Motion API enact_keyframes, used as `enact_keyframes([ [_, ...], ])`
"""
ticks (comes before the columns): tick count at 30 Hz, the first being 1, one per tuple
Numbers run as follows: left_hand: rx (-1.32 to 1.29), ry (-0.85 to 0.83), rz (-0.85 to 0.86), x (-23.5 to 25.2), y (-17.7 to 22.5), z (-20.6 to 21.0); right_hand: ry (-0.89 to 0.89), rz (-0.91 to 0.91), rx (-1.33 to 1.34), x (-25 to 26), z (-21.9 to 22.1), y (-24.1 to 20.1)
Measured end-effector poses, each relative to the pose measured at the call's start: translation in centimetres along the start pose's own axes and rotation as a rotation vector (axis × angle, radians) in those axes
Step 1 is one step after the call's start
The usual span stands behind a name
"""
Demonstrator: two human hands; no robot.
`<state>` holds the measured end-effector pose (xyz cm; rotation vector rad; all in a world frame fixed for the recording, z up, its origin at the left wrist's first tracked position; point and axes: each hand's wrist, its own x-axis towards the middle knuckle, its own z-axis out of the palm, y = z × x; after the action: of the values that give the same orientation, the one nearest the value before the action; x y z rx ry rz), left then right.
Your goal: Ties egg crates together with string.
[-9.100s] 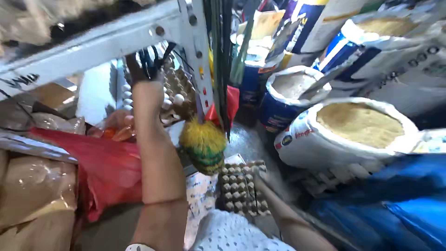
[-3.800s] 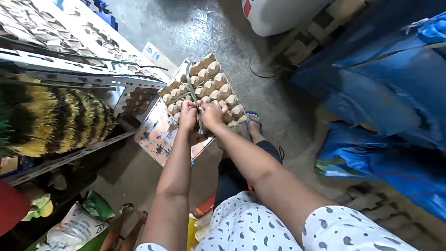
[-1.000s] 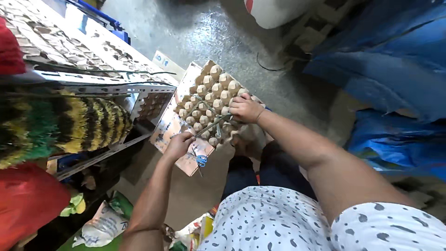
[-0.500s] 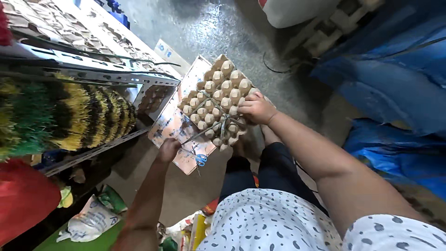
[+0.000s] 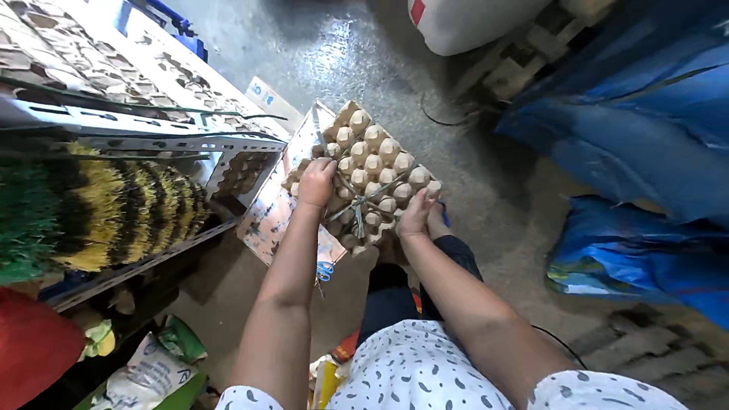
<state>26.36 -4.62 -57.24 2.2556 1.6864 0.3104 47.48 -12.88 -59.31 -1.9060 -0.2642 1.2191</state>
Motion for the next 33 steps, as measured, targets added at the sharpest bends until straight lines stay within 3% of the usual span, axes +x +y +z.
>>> enact_keyframes([
  [3,0.117,-0.087,-0.002,0.6,0.4,-0.2,0.069,0.059,-0.046,-0.5,0.5,-1.4],
  [5,0.114,-0.264,-0.122,1.4,1.2,-1.3,0.056,0.072,-0.071,-0.5,0.4,-1.9],
  [8,0.022,-0.591,-0.357,3.1,1.8,-3.0,0.074,-0.052,0.028,0.9,0.6,0.2],
  [10,-0.151,-0.639,-0.443,3.3,1.3,-3.8,0.029,-0.089,0.018,1.8,0.6,-0.1],
  [14,-0.343,-0.566,-0.552,0.0,-0.9,-3.5,-0.26,-0.114,-0.201,5.1,1.5,-2.9],
  [17,-0.473,-0.512,-0.815,-4.6,-0.6,-3.2,-0.57,-0.21,-0.437,8.2,4.9,-4.8],
  [21,-0.662,-0.28,-1.224,-10.5,1.8,-1.1,-0.861,-0.383,-0.88,8.5,11.6,-7.4],
  [23,-0.704,-0.18,-1.36,-11.4,3.3,-0.9,-0.864,-0.438,-1.058,7.1,13.8,-8.1],
  [26,-0.585,-0.177,-1.45,-11.6,4.3,-1.5,-0.809,-0.514,-1.078,4.7,14.1,-8.7],
  [33,-0.474,-0.187,-1.47,-11.5,5.0,-2.5,-0.649,-0.791,-0.822,-0.8,4.3,-6.1],
])
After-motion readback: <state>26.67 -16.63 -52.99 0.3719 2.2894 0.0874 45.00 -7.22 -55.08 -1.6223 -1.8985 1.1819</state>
